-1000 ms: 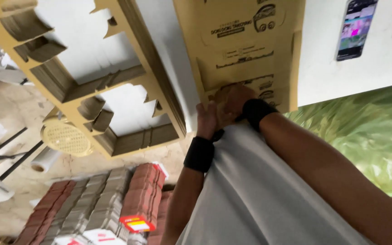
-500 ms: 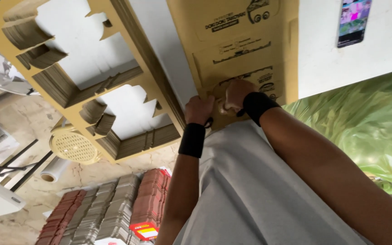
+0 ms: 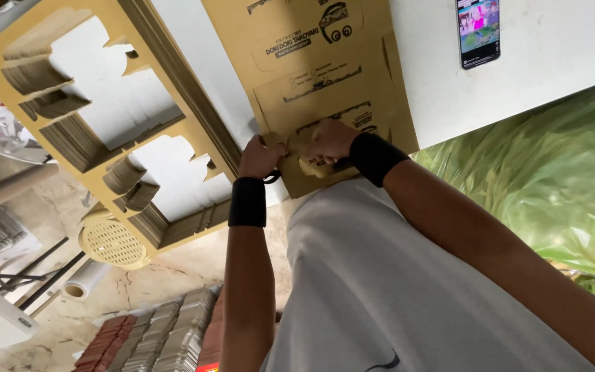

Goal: Folding flat cardboard sheets into box inserts at a packaging station.

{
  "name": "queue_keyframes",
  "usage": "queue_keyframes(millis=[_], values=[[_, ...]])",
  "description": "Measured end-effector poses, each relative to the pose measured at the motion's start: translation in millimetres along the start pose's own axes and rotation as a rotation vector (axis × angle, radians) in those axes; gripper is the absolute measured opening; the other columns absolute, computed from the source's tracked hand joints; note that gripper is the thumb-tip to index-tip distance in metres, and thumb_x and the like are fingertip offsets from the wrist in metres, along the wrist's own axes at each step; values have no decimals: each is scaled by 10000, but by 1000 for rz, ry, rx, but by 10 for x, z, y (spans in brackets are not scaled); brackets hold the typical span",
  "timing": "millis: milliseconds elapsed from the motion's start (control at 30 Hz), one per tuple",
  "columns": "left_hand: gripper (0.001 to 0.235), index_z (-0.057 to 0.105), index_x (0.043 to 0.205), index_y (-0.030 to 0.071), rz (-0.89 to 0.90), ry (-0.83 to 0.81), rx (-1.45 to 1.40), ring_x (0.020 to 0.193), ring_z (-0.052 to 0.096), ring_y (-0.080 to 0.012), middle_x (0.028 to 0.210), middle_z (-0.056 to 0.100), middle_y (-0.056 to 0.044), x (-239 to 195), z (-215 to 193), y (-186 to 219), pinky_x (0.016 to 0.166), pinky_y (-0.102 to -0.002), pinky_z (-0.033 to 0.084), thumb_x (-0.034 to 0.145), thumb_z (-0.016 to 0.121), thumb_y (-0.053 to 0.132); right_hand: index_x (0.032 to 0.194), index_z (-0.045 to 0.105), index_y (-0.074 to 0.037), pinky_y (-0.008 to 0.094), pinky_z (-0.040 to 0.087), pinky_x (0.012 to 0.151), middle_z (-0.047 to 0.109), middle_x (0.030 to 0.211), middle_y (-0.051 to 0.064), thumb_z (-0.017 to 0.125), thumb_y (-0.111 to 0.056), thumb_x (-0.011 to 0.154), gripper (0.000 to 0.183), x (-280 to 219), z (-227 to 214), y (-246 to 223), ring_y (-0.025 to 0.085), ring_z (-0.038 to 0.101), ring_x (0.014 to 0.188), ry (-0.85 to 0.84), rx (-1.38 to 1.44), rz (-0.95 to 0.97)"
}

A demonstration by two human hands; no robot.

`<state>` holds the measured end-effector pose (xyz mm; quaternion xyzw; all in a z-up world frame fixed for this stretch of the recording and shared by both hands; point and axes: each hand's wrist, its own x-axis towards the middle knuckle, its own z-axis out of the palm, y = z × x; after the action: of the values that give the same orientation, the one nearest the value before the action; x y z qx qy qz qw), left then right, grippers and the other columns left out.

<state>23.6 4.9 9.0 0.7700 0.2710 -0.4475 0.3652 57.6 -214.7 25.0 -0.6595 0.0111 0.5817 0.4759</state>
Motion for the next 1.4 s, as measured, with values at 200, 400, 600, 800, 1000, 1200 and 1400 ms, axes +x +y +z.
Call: queue_keyframes(millis=[200,400,600,800,1000,1200,1400], values=[[504,599,1183,61,64,13,200,1050,702,-364,1093,712,-188,-204,-86,258,818,-478,565,791,694,364,558,684,-107,285,530,471,647,506,57,709,-512,893,526,507,16,-18,124,595,454,159,21,7],[423,631,1122,121,10,112,245,1018,728,-389,1006,736,-161,-116,-7,153,851,-483,580,776,668,362,590,660,-80,304,562,452,674,577,58,719,-306,864,360,388,21,-313,159,652,495,201,16,63],[351,609,1125,141,0,122,301,1081,719,-397,1088,747,-178,-151,28,323,901,-498,580,824,649,315,673,698,-24,346,575,472,690,619,97,738,-269,866,314,514,33,-339,189,667,531,254,43,84],[384,567,1081,145,0,142,352,987,742,-405,978,741,-177,-43,56,214,822,-504,608,816,652,409,688,688,-36,309,549,423,703,622,93,706,-210,833,228,597,69,-218,165,666,512,307,81,20],[514,552,1205,20,57,-8,117,1109,691,-469,1106,717,-279,-277,-154,246,912,-548,567,868,642,397,677,743,-106,265,529,467,658,541,53,595,-315,916,350,962,153,459,142,616,476,208,49,109],[542,497,1269,92,71,-80,83,1061,709,-381,1080,703,-197,-321,-224,274,931,-527,552,882,705,410,687,738,-106,222,491,411,642,518,60,585,-363,878,355,624,244,271,130,589,435,185,63,175],[567,480,1299,72,71,-141,20,1014,713,-338,1093,660,-195,-245,-216,191,943,-512,532,909,667,439,613,662,-17,273,552,483,636,509,138,663,-335,948,462,632,128,342,219,625,431,149,-542,-87]])
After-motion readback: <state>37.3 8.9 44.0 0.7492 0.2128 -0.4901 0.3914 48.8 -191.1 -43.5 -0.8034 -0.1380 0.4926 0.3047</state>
